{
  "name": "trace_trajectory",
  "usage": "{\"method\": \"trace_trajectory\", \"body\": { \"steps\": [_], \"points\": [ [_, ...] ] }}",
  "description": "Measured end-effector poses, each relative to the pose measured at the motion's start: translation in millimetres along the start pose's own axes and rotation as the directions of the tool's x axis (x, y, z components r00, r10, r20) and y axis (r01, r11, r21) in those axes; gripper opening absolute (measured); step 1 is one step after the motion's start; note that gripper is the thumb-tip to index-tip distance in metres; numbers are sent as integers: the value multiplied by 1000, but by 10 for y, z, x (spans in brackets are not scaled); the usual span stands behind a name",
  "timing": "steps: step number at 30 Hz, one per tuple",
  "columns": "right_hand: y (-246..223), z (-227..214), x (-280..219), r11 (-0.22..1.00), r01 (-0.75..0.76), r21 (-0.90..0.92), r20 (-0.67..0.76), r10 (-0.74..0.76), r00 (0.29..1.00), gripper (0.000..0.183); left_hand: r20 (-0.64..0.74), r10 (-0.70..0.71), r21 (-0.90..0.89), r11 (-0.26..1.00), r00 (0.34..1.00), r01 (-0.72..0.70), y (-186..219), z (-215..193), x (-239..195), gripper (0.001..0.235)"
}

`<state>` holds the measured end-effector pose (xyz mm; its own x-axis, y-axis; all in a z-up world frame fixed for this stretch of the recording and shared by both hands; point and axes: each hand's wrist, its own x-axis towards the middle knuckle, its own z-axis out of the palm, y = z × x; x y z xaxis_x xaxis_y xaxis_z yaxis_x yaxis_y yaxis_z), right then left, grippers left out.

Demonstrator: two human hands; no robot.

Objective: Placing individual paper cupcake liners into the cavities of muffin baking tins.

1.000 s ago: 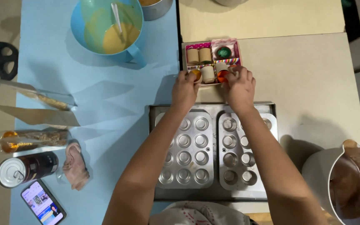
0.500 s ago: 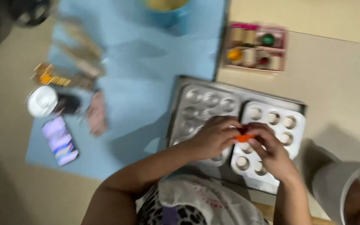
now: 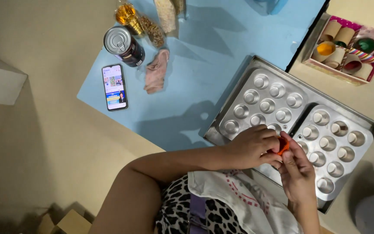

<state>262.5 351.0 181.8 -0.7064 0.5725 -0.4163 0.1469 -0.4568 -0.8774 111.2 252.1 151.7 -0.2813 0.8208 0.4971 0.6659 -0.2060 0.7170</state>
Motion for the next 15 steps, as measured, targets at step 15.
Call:
{"method": "trace_trajectory", "body": {
  "steps": [15],
  "points": [
    [47,-70,-312,1000,17,-12,101,-16,995,63,387,-54,-382,899,920,213,70,-359,24,20]
  ]
}}
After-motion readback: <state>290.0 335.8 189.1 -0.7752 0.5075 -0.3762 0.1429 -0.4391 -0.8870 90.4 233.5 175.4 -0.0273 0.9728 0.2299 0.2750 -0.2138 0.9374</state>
